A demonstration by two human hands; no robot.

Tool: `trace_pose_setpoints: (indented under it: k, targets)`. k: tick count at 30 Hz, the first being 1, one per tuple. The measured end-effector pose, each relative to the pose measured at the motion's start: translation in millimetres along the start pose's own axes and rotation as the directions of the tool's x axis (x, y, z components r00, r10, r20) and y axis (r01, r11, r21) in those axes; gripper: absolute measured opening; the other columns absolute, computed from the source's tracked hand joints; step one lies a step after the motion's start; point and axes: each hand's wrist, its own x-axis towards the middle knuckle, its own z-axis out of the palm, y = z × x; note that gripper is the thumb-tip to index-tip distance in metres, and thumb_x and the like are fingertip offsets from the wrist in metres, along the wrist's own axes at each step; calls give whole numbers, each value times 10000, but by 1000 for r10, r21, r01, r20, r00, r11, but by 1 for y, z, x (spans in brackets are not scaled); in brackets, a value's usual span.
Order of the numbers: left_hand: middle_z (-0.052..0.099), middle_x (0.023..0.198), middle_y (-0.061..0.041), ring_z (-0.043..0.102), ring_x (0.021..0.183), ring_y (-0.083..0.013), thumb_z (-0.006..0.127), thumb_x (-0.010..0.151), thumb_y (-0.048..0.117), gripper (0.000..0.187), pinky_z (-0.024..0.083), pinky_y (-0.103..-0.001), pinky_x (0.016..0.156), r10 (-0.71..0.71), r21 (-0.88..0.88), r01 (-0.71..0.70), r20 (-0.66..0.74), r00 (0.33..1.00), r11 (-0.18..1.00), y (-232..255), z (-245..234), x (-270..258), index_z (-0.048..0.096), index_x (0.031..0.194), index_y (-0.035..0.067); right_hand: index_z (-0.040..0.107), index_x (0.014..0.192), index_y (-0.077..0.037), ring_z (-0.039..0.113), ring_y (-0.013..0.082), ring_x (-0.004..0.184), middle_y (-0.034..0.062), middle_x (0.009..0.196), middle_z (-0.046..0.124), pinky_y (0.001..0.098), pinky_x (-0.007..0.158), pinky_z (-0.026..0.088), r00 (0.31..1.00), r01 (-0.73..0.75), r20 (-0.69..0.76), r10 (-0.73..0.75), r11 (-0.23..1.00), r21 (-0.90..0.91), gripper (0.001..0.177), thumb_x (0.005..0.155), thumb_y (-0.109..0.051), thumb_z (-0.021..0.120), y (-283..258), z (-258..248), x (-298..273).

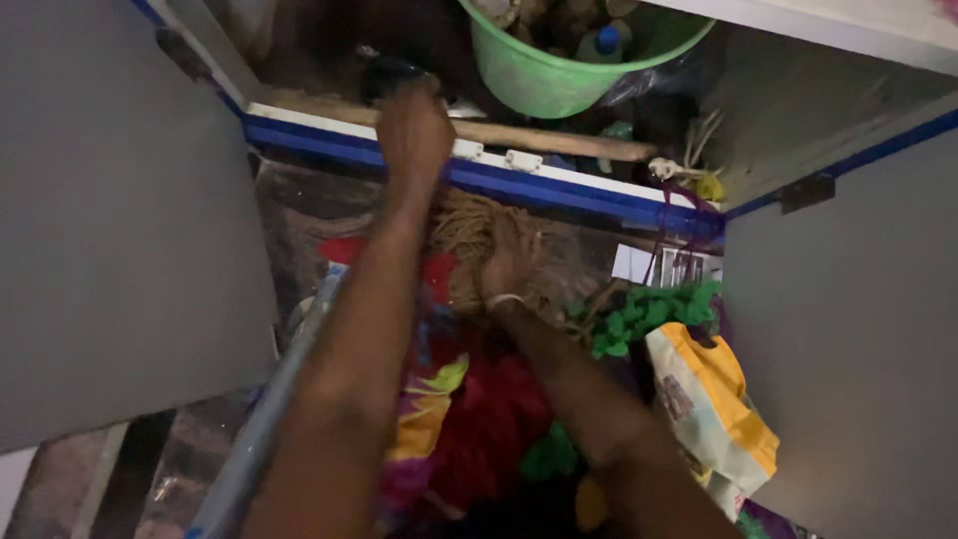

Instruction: The person removes clothes, a mosquito racket, and a coil of rope from a cabinet by hand. They then collect small objects, papers, and bottles from the floor, placing them into bags and using a dustpan.

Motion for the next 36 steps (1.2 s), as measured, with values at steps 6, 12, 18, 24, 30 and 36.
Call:
trace_pose_setpoints:
  k: [6,12,18,24,30,36]
  targets:
    - [688,1144,-265,529,1209,-467,677,940,392,568,374,-638,1033,116,377,-245,334,935,893,-85,36,86,582,1355,15,554,1470,-27,323,396,1497,172,1592,427,578,1222,125,971,185,-128,-201,974,-127,544,976,-255,533,-4,3,-3]
    - [596,1373,-299,534,1254,-509,674,889,340,617,410,-618,1024,396,248,-446,228,890,860,-150,74,90,533,1451,127,625,1342,-99,386,365,1476,115,1540,507,579,1266,175,985,117,-123,-124,991,-60,449,919,-219,531,-1,21,-5]
    - [560,1392,-297,540,1219,-509,628,1006,354,562,443,-572,989,219,-129,-180,451,865,975,-139,104,90,487,1510,147,616,1339,-83,391,397,1432,147,1480,531,622,1226,204,985,106,-141,-102,994,23,439,939,-253,552,-10,18,-2]
    - [573,1384,-292,572,1204,-482,709,986,320,505,478,-545,1001,257,-117,-229,423,869,966,-95,75,90,554,1444,173,575,1354,-50,401,394,1430,143,1478,532,649,1203,201,977,124,-176,-120,992,11,463,933,-239,538,-12,16,-3]
    - [588,1380,-239,586,1219,-464,745,946,348,675,479,-538,1020,111,-58,-95,588,801,994,-59,44,80,437,1543,276,622,1327,-117,363,366,1512,139,1572,483,618,1269,188,970,147,-192,-151,989,-36,336,1011,-215,562,-5,23,-4]
    - [383,1521,-336,529,1263,-521,888,773,227,989,481,-558,1027,79,-13,-78,223,972,997,-29,29,30,300,1567,195,640,1286,-74,344,361,1477,141,1529,512,617,1217,156,996,62,-62,-60,998,33,481,819,-171,585,-5,20,1]
